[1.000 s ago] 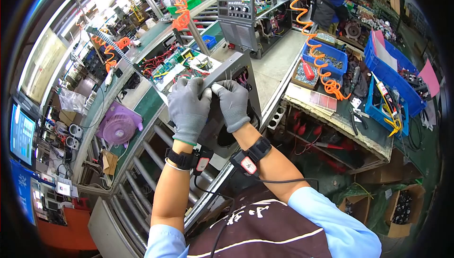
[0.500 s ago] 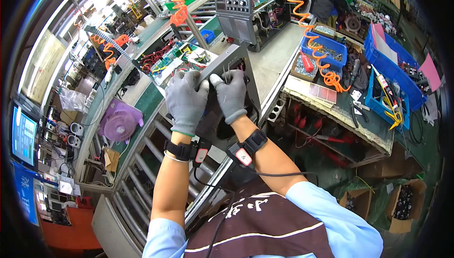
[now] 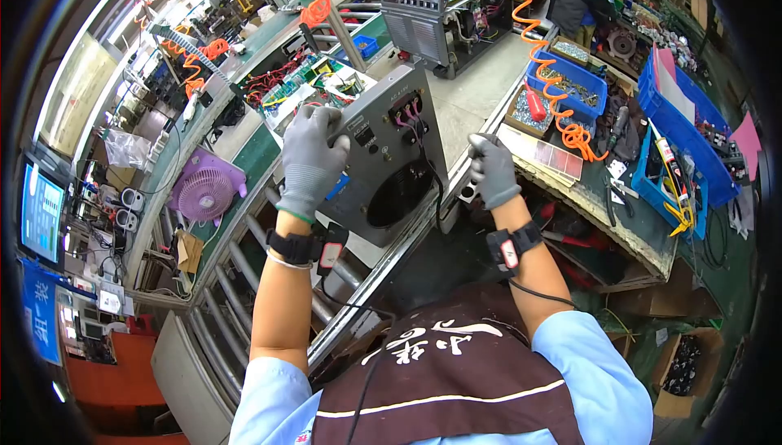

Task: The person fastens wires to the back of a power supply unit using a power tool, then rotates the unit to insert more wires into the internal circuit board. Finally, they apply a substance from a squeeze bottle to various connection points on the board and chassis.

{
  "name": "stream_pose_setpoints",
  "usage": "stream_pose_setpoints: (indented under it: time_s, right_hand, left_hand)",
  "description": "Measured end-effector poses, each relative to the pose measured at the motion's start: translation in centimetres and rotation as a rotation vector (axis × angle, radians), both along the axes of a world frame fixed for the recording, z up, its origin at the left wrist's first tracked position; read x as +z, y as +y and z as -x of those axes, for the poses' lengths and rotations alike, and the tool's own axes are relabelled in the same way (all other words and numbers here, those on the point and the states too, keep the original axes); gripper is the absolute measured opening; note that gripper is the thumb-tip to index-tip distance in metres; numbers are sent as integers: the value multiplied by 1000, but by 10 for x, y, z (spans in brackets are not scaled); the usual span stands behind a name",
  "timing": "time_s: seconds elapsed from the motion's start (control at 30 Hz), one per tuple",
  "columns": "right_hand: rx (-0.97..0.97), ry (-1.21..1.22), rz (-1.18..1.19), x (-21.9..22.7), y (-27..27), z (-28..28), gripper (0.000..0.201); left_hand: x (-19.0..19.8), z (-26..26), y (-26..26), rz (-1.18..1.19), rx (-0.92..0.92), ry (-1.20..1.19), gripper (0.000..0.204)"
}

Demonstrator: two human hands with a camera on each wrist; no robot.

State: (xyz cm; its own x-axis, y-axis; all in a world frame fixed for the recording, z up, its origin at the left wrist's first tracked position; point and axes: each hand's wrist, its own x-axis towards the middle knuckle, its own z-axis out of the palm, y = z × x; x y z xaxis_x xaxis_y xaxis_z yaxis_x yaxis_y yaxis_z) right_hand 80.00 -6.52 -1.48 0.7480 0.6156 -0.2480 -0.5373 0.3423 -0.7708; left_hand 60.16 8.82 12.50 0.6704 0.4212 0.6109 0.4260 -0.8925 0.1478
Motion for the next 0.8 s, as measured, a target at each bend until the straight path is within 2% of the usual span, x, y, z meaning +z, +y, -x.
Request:
stream_pose_setpoints:
  time_s: [0.1,0.17,0.27,0.4,0.57,0.7,0.77,0.8]
  right_hand:
    - [60,19,21,-11,-5,-6,10]
    - [94,10,47,-9,-2,-6,10]
    - [159,-13,59,-3,6,4,10]
    - [208,-73,78,4,7,9,8]
    - [221,-43,35,5,9,11,8]
    - [279,-152,38,16,8,29,5]
    - [307,-184,36,21,10,36,4]
    - [316,-217,14,20,11,39,5]
  left_hand:
    - [5,1,3,43,-48,20,27]
    - [4,-6,-3,35,-12,-4,27]
    - [8,-20,-18,69,287,32,30]
    - [4,-20,-11,80,260,29,29]
    - [3,-8,1,71,78,69,33]
    - [6,-11,1,161,103,89,35]
    - [9,-21,-12,188,282,37,31]
    - [9,-24,-17,128,304,30,31]
